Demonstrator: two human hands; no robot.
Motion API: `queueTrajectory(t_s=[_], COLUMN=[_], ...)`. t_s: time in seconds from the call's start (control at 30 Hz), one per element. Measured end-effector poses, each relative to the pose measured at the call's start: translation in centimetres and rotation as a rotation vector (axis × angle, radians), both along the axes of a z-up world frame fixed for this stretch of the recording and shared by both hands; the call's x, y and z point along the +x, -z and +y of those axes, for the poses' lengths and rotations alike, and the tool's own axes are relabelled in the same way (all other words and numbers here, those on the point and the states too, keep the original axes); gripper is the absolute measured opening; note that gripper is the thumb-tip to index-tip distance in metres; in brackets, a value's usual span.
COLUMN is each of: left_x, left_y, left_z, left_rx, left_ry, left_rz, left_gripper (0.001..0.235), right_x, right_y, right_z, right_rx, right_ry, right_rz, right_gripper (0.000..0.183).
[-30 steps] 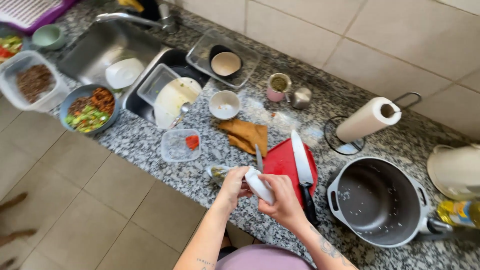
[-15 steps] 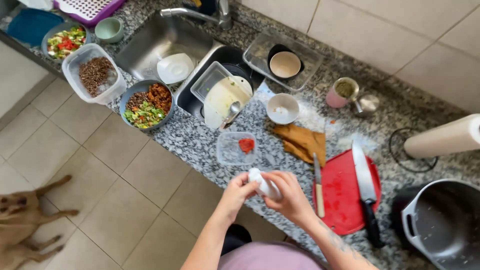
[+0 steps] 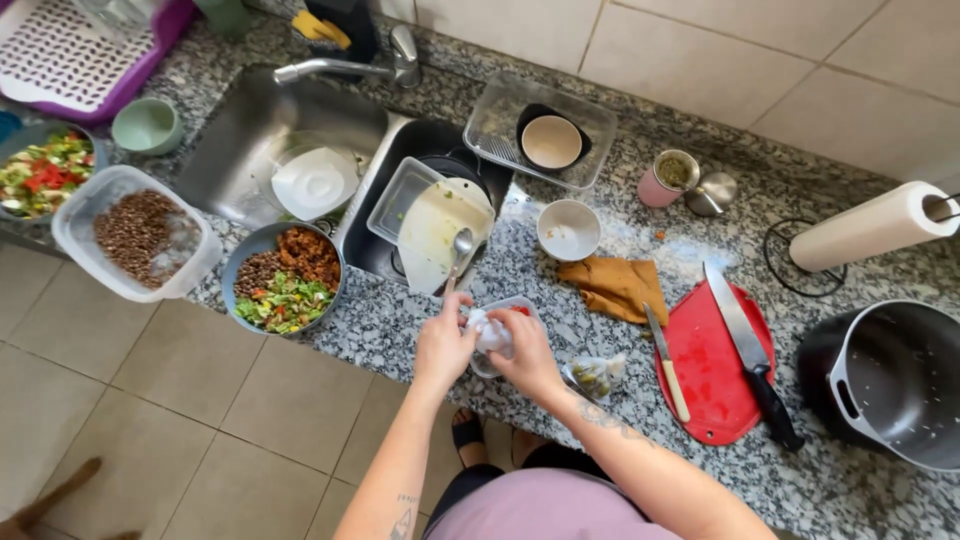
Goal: The person prepares a meal by chopping a small ingredient with a knife and adding it to a bowl containing grains and vegetables. They then wrap a piece of avocado in a paper towel, place it in a container, and store it in the refrigerator.
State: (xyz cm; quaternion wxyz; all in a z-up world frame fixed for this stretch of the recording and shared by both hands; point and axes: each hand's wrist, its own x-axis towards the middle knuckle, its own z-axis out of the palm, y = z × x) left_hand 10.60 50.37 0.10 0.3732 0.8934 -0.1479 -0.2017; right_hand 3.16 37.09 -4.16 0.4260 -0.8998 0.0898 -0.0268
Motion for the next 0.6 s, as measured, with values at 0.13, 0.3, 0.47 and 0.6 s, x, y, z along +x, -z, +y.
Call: queueTrajectory(t_s=[0.13, 0.3, 0.47, 0.6], left_x=[0.6, -0.3, -1.9, -3.0], left_y=[4.7, 3.4, 4.9, 4.5], left_z=[-0.2, -0.4, -0.4, 0.0], left_rx=[0.107, 0.259, 0.279, 0.234], left_ry=[0.076, 0.203, 0.228, 0.443], left_rz=[-0.155, -0.558, -0.787, -0.594], left_gripper=[0.019, 0.015, 0.01, 0.062], right_x=[0.5, 0.2, 0.0, -2.9], right_y=[1.2, 1.7, -2.5, -3.4], right_z=[-0.5, -1.1, -3.5, -11.8], right_rx=[-0.056, -0.157, -0.109, -0.25], right_ry=[-0.003, -0.119, -0.201, -0.153], right_rz=[0.049, 0.061, -0.077, -0.144], right_gripper=[0.054, 0.053, 0.053, 0.026])
